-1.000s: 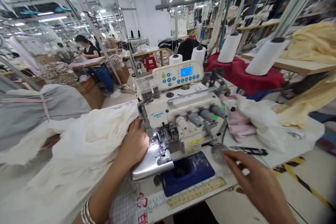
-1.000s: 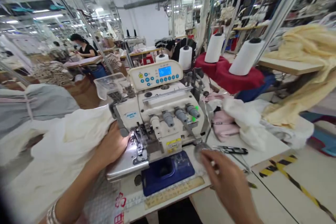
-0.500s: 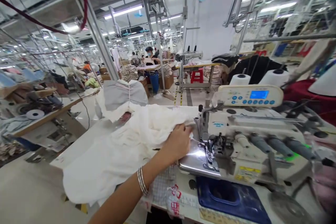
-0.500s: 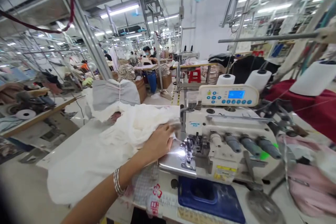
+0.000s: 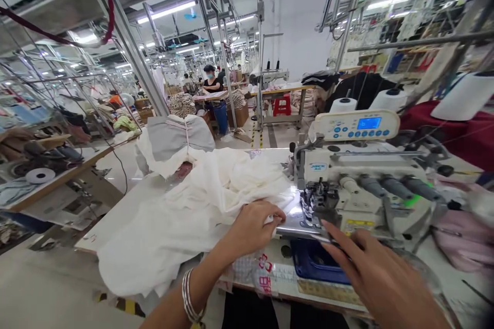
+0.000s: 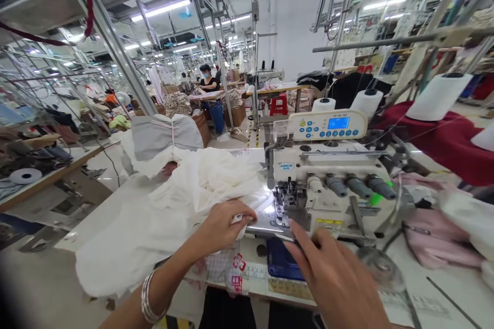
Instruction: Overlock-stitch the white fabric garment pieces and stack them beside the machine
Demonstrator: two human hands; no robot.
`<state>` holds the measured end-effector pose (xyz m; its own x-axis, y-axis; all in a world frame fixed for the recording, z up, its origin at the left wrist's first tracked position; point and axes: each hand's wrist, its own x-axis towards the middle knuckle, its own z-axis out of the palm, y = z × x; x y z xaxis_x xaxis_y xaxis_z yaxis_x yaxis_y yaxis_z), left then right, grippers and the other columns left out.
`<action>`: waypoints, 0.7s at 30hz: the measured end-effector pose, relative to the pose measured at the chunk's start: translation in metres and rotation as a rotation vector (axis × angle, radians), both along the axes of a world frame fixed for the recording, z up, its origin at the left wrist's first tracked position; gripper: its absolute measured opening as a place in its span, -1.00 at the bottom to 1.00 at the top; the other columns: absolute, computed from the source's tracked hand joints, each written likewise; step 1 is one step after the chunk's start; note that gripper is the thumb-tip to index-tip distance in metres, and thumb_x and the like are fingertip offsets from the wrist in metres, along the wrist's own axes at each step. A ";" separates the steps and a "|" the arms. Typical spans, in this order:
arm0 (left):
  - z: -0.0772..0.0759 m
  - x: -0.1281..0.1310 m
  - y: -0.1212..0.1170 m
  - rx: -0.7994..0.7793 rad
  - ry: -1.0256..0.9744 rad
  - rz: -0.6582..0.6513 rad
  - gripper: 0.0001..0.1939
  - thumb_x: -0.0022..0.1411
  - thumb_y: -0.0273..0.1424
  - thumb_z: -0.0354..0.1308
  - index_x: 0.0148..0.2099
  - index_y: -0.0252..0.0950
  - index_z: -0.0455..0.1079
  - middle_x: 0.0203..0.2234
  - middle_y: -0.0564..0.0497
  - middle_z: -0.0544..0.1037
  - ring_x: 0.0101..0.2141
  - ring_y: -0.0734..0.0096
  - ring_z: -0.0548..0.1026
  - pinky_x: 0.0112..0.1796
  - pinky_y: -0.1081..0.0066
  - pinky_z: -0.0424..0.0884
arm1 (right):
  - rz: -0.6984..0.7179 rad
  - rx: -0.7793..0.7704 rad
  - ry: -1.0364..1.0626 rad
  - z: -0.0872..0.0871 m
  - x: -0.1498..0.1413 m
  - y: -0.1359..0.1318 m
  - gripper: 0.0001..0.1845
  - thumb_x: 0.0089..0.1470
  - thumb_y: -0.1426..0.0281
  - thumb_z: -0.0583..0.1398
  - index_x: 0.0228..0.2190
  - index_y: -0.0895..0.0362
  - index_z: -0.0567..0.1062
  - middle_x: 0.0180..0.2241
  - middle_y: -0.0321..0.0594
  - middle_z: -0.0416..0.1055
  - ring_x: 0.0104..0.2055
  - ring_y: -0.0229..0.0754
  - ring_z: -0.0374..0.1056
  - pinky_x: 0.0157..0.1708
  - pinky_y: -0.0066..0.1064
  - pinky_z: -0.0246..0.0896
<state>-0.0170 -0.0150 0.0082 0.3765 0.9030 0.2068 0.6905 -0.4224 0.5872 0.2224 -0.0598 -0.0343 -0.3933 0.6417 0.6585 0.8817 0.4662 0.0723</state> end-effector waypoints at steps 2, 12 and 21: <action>0.007 0.000 -0.001 -0.043 0.051 0.034 -0.80 0.22 -0.47 0.05 -0.24 -0.22 0.51 -0.31 0.06 0.61 -0.24 0.32 0.52 -0.15 0.34 0.35 | 0.023 0.103 -0.077 0.017 -0.015 0.012 -0.36 0.37 0.21 -0.25 -0.16 0.21 0.54 -0.48 -0.16 0.35 -0.57 -0.21 0.36 -0.60 -0.41 0.17; 0.023 0.002 -0.009 -0.141 0.009 -0.033 -0.79 0.22 -0.45 0.03 -0.25 -0.22 0.51 -0.36 0.08 0.59 -0.32 0.37 0.50 -0.22 0.40 0.36 | 0.035 0.122 -0.079 0.018 -0.034 0.028 -0.46 0.36 0.18 -0.13 -0.33 0.14 0.54 -0.54 -0.28 0.27 -0.60 -0.27 0.26 -0.58 -0.41 -0.02; 0.014 -0.002 -0.031 -0.012 -0.027 -0.086 -0.77 0.23 -0.54 0.00 -0.26 -0.22 0.47 -0.37 0.08 0.59 -0.29 0.37 0.50 -0.16 0.36 0.33 | 0.072 -0.161 0.324 0.012 -0.023 0.015 -0.44 0.30 0.05 -0.09 -0.33 0.09 0.56 -0.39 -0.15 0.54 -0.44 -0.13 0.49 -0.58 -0.44 0.24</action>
